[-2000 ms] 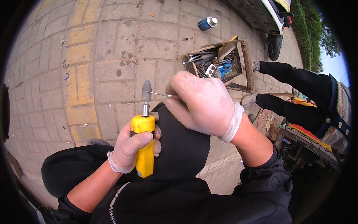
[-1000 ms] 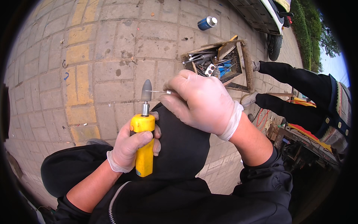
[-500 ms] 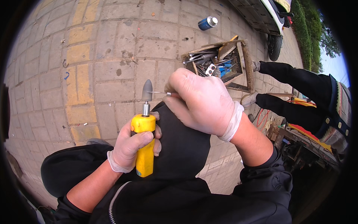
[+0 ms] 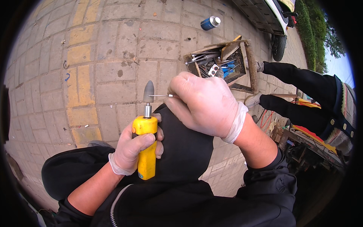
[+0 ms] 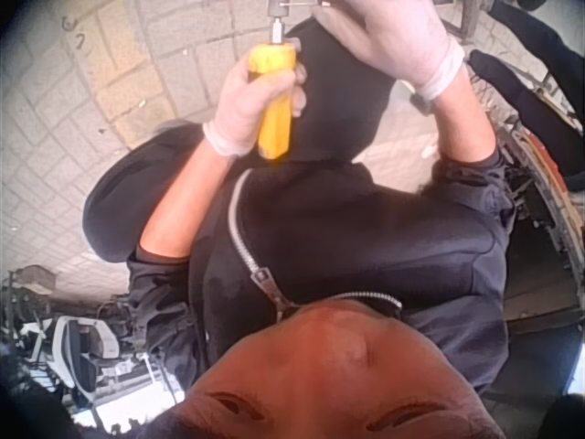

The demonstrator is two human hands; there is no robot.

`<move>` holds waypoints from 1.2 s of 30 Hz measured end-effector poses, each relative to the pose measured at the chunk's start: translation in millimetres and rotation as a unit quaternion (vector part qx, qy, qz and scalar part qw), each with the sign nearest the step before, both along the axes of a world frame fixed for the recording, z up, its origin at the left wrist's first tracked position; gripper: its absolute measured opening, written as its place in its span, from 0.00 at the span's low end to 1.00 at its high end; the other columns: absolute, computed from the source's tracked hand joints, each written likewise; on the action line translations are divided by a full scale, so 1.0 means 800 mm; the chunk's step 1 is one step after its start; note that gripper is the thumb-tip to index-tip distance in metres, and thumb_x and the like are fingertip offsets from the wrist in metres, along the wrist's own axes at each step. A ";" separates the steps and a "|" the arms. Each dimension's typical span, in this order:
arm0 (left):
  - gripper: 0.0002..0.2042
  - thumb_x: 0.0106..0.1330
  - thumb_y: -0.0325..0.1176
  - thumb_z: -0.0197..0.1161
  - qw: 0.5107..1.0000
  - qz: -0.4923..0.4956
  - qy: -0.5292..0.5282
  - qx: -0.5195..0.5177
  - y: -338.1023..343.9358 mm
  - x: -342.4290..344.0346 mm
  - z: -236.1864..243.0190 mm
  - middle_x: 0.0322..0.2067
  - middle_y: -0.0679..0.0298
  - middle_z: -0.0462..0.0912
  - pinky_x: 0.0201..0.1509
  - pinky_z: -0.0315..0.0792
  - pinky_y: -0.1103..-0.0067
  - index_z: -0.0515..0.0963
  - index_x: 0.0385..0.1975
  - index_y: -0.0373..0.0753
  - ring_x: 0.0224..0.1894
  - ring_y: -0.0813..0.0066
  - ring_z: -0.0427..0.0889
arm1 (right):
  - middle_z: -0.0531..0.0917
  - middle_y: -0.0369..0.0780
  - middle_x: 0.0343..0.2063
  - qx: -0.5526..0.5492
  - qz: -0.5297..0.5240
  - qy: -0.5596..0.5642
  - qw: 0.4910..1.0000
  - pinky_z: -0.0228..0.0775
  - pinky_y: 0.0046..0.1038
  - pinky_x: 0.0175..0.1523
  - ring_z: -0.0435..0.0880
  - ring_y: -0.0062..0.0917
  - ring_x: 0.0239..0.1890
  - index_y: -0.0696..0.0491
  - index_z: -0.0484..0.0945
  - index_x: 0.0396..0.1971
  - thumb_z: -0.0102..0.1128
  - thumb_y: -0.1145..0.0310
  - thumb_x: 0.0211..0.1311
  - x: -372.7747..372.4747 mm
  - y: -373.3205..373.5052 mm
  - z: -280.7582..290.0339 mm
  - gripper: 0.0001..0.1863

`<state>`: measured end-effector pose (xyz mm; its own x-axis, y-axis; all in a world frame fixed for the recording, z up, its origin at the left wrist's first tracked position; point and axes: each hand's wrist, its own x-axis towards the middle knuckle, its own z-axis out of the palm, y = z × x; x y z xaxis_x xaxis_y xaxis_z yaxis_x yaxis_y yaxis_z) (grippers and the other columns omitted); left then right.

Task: The person removes a small object from a scooter tire, sharpens a metal tool on a grinding stone, and reinserts the object into the tire. They then use pliers to trim the object and continue adjusting it with their hands.

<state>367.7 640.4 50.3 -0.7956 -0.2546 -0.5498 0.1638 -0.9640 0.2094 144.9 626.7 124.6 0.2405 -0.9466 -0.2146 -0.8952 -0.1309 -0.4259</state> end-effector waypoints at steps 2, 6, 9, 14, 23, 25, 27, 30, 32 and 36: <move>0.27 0.61 0.36 0.69 1.000 -0.002 0.000 0.000 0.000 0.000 0.000 0.37 0.61 0.78 0.38 0.77 0.73 0.68 0.58 0.38 0.30 0.70 0.82 | 0.78 0.43 0.25 0.000 0.004 0.007 1.000 0.73 0.37 0.27 0.82 0.41 0.24 0.55 0.74 0.30 0.64 0.66 0.59 0.000 0.000 0.000 0.10; 0.27 0.61 0.36 0.69 1.000 -0.005 -0.002 -0.001 -0.001 0.000 0.000 0.37 0.61 0.78 0.38 0.77 0.73 0.68 0.58 0.38 0.30 0.70 0.82 | 0.78 0.43 0.24 -0.001 0.013 0.022 1.000 0.74 0.37 0.27 0.82 0.41 0.24 0.55 0.75 0.29 0.64 0.65 0.60 0.000 -0.001 -0.001 0.10; 0.27 0.61 0.37 0.69 1.000 -0.004 -0.003 0.000 -0.001 0.000 0.000 0.37 0.61 0.78 0.38 0.77 0.73 0.68 0.58 0.38 0.30 0.70 0.82 | 0.78 0.43 0.25 0.001 0.023 0.035 0.999 0.74 0.37 0.26 0.82 0.40 0.23 0.55 0.75 0.29 0.63 0.65 0.60 0.000 -0.002 0.000 0.10; 0.27 0.60 0.37 0.70 1.000 -0.003 -0.003 0.003 -0.002 0.000 0.000 0.37 0.61 0.78 0.38 0.77 0.74 0.68 0.58 0.38 0.30 0.70 0.82 | 0.77 0.42 0.26 0.014 -0.005 0.002 1.000 0.74 0.34 0.29 0.81 0.37 0.25 0.55 0.76 0.32 0.65 0.69 0.59 0.002 -0.003 0.003 0.08; 0.27 0.60 0.37 0.70 1.000 -0.002 -0.001 -0.003 -0.001 0.000 0.000 0.37 0.61 0.78 0.38 0.77 0.73 0.68 0.58 0.37 0.30 0.70 0.81 | 0.76 0.41 0.25 0.019 -0.021 -0.028 0.999 0.73 0.30 0.32 0.80 0.34 0.26 0.56 0.76 0.35 0.68 0.76 0.54 0.002 -0.002 0.003 0.10; 0.27 0.60 0.37 0.70 1.000 0.000 0.000 -0.002 0.000 0.001 0.000 0.37 0.61 0.78 0.38 0.77 0.73 0.68 0.58 0.37 0.30 0.70 0.82 | 0.76 0.41 0.25 0.014 -0.014 -0.024 1.000 0.73 0.30 0.31 0.80 0.34 0.26 0.56 0.76 0.34 0.68 0.76 0.54 0.003 -0.001 0.004 0.10; 0.27 0.60 0.37 0.70 1.000 -0.001 -0.004 -0.004 0.000 0.001 0.001 0.37 0.61 0.78 0.38 0.77 0.73 0.68 0.58 0.37 0.30 0.70 0.82 | 0.76 0.41 0.25 0.018 -0.013 -0.018 1.000 0.73 0.31 0.31 0.80 0.35 0.26 0.56 0.76 0.34 0.68 0.76 0.54 0.003 -0.001 0.005 0.10; 0.27 0.60 0.37 0.69 1.000 0.000 -0.006 0.000 0.001 0.000 0.001 0.37 0.61 0.78 0.38 0.77 0.73 0.68 0.58 0.37 0.30 0.70 0.82 | 0.77 0.41 0.24 0.021 -0.008 -0.009 1.000 0.73 0.31 0.31 0.81 0.35 0.26 0.56 0.76 0.34 0.68 0.76 0.54 0.002 0.000 0.007 0.10; 0.27 0.61 0.37 0.69 1.000 -0.004 -0.003 -0.013 0.001 0.001 0.001 0.37 0.61 0.78 0.38 0.77 0.74 0.68 0.58 0.37 0.30 0.69 0.82 | 0.77 0.41 0.24 0.020 -0.001 0.000 1.000 0.73 0.31 0.31 0.81 0.36 0.26 0.56 0.76 0.34 0.68 0.76 0.54 0.001 0.001 0.007 0.09; 0.28 0.61 0.38 0.69 1.000 0.004 0.000 -0.021 0.005 0.001 0.002 0.37 0.61 0.78 0.38 0.77 0.74 0.68 0.59 0.37 0.30 0.69 0.82 | 0.77 0.43 0.24 0.019 -0.024 -0.009 0.999 0.73 0.32 0.31 0.80 0.37 0.26 0.57 0.76 0.32 0.68 0.77 0.54 -0.001 0.005 0.007 0.09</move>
<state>368.4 644.2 51.8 -0.7930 -0.2833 -0.5394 0.1712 -0.9532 0.2490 144.1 630.6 130.5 0.1992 -0.9486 -0.2458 -0.8920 -0.0716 -0.4464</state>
